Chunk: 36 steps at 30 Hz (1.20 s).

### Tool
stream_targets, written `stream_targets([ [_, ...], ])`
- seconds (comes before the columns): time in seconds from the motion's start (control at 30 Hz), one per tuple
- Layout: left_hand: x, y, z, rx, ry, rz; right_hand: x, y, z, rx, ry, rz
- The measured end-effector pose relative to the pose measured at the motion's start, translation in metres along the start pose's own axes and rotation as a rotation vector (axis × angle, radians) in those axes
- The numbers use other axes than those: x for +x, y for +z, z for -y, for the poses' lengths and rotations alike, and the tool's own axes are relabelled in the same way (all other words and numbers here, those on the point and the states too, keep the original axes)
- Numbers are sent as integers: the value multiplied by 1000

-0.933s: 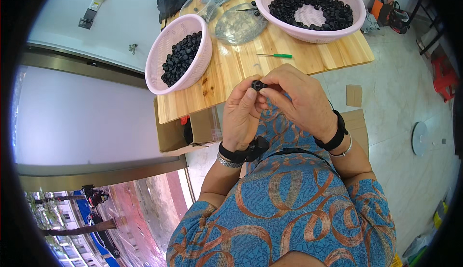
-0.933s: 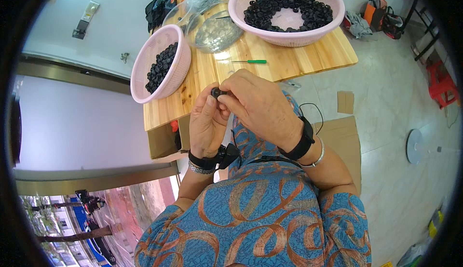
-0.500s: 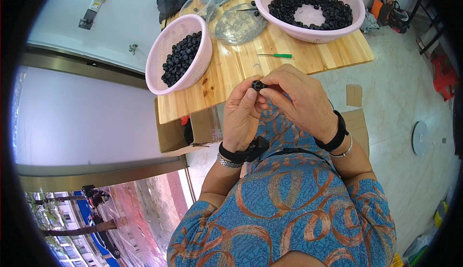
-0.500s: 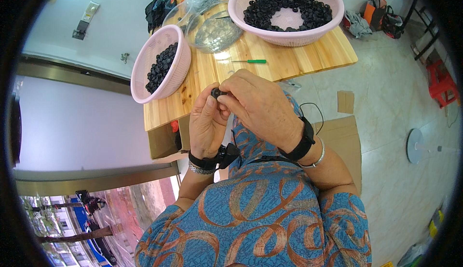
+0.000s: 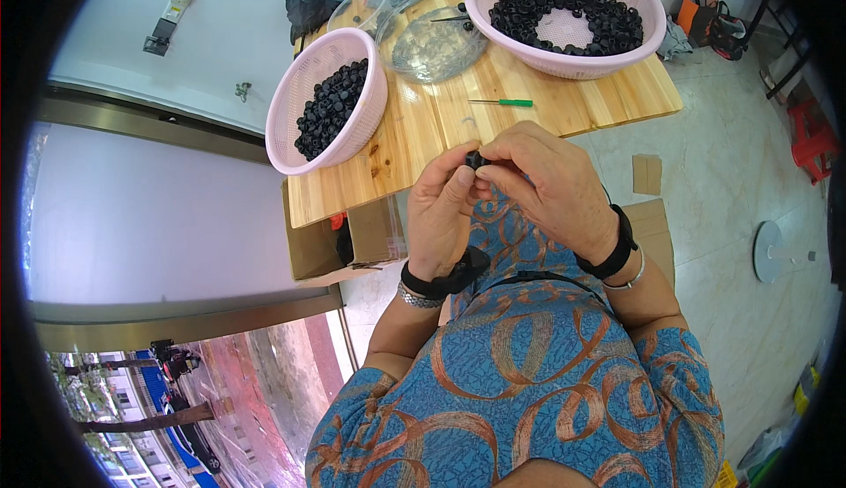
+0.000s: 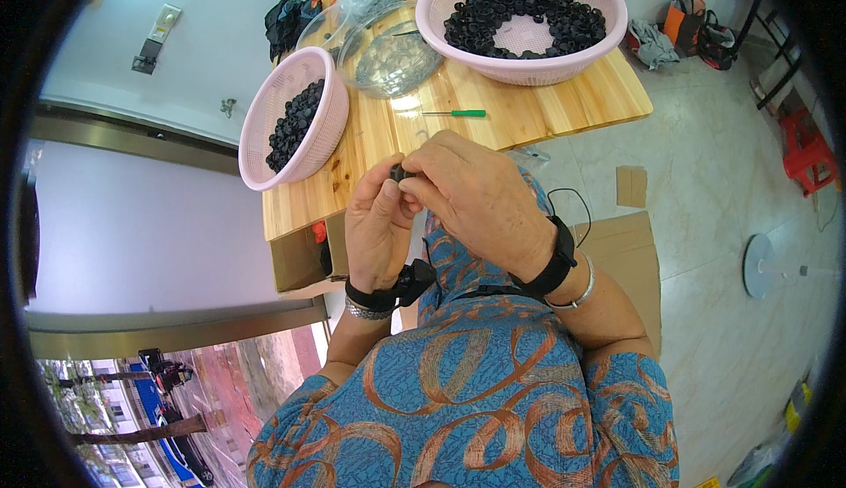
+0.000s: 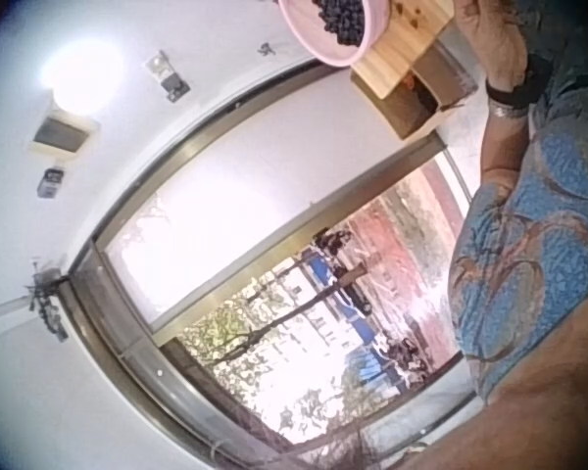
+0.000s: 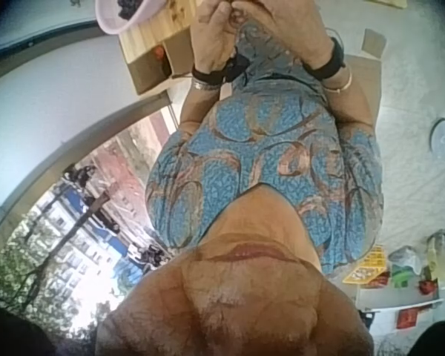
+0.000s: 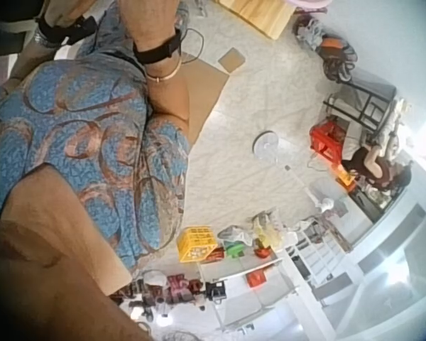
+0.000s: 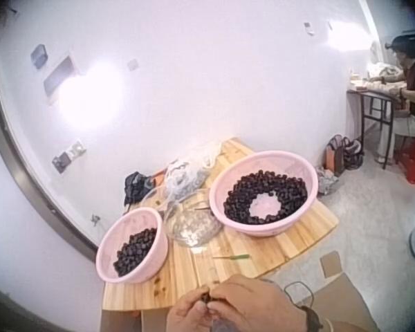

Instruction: The person is manually assembling small black plastic components for shoes at a work table.

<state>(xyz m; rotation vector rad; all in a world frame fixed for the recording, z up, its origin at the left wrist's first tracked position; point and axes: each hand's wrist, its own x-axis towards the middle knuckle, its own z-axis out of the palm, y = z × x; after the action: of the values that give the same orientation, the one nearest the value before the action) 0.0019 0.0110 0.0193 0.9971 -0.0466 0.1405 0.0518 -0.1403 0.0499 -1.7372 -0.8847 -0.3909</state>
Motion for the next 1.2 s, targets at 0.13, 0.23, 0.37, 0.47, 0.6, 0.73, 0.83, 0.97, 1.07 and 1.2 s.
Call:
stream_targets([
  [0.13,0,-2,1,71,35,9,-1,-2,-2,5,5,21],
  [0.23,-1,-1,0,120,48,-3,-1,-3,-2,3,46,63],
  [0.37,-2,1,-1,192,63,-15,-1,-2,-1,70,65,59],
  [0.47,-4,0,0,261,95,-22,0,-2,-2,163,99,66],
  [0.6,-4,0,-1,283,115,2,0,-2,-5,673,438,103],
  [0.73,-7,-3,-2,158,-3,81,0,-8,-18,653,498,191],
  [0.83,-10,2,-4,75,-84,55,-5,-4,-27,689,564,254],
  [0.97,-10,-2,1,23,-124,66,-8,1,-32,542,363,249],
  [1.07,-14,2,4,-6,-141,7,-11,6,-35,418,203,197],
  [1.2,-18,5,11,-105,-125,-8,-13,9,-31,385,135,153],
])
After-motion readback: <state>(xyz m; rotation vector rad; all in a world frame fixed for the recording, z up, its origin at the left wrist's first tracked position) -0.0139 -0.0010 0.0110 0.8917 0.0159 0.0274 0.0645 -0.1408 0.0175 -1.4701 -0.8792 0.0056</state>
